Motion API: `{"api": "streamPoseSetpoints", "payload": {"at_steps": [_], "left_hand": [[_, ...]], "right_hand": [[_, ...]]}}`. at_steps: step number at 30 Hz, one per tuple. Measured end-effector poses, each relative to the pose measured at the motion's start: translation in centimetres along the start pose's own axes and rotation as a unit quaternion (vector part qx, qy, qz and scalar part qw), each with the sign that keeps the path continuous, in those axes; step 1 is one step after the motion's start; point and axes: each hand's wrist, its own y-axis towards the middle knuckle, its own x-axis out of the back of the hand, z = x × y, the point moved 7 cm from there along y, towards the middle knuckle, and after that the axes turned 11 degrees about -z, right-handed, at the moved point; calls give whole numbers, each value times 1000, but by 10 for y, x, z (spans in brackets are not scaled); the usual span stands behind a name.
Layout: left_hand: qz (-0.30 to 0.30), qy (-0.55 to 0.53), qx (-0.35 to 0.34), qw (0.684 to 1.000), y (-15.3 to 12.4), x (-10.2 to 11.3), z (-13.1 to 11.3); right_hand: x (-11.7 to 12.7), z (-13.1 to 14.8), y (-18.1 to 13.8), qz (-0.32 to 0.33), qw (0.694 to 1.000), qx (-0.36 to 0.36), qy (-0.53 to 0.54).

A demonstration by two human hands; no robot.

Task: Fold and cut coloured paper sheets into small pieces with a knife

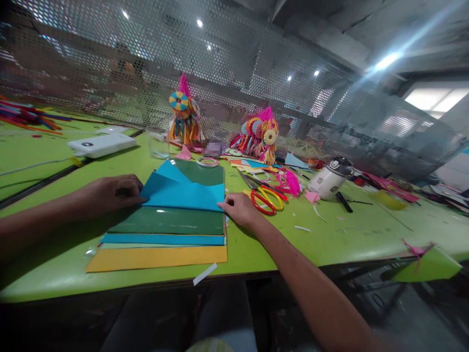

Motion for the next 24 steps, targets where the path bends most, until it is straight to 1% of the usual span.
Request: {"api": "streamPoseSetpoints", "payload": {"at_steps": [5, 8, 13, 24], "left_hand": [[-2, -4, -16, 1000, 0, -2, 5], [-5, 5, -19, 1000, 1, -3, 7], [-7, 6, -23, 1000, 0, -2, 5], [-10, 0, -19, 1000, 1, -2, 7]], "right_hand": [[-1, 2, 3, 3, 998, 51, -29], [-2, 2, 4, 9, 997, 64, -45], [-1, 3, 2, -2, 994, 94, -54], [-2, 1, 2, 2, 996, 71, -50]]}}
